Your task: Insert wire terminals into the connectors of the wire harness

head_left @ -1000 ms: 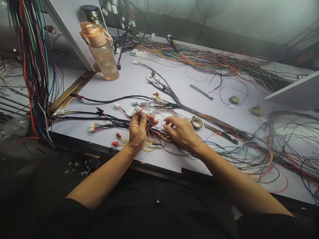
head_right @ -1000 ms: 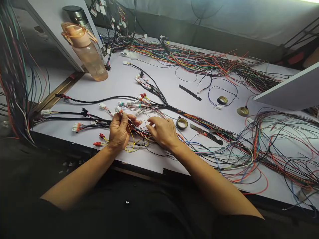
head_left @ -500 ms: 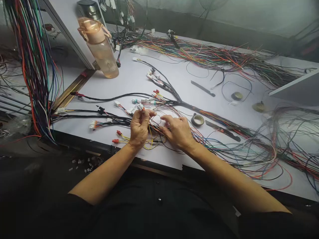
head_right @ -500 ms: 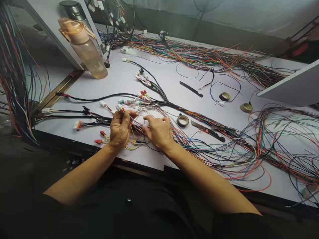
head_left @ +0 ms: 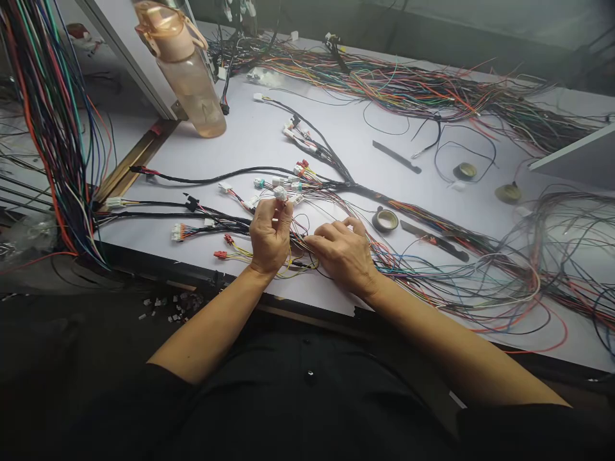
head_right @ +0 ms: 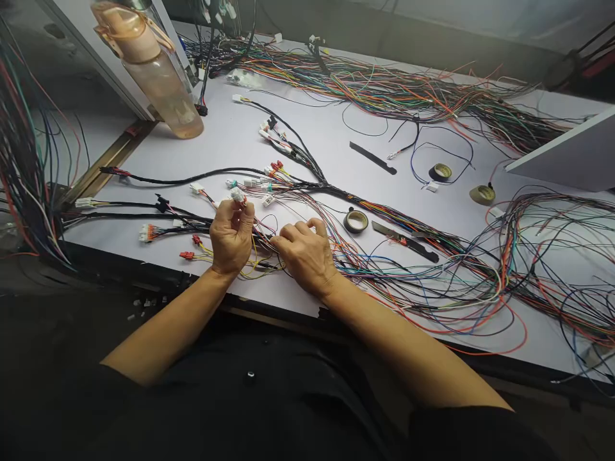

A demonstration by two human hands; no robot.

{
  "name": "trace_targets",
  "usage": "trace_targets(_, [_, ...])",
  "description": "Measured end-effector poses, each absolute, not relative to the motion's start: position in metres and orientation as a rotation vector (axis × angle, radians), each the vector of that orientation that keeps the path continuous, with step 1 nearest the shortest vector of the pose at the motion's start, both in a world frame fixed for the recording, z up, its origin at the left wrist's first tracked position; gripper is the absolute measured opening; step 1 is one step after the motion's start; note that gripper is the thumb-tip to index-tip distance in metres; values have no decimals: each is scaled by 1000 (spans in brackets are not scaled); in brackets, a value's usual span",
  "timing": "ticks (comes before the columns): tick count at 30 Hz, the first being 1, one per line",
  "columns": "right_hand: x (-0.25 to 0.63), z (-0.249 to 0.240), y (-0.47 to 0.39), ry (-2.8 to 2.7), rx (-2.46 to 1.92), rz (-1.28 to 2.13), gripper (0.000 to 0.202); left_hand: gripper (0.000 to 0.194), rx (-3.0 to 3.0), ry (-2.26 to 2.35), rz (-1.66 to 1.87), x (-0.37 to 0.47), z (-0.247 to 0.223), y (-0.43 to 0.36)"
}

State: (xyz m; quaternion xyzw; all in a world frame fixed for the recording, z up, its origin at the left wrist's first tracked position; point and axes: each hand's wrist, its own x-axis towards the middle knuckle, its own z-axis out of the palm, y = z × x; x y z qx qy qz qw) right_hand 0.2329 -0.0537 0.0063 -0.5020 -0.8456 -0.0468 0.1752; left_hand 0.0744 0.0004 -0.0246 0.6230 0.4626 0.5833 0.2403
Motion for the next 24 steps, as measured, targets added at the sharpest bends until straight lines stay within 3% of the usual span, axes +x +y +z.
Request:
trace_targets(5, [232,8,-60,-2443,-1390,-87,22,14,1703,1268,1573,76,-28,0])
trace_targets(13, [230,41,-35,-2707,-1560,328,23,16,1746,1330,1608,75,-29,1])
trace_targets(24, [218,60,-24,-2966,-1540,117,27,16,1752,1304,1623,76,-25,1])
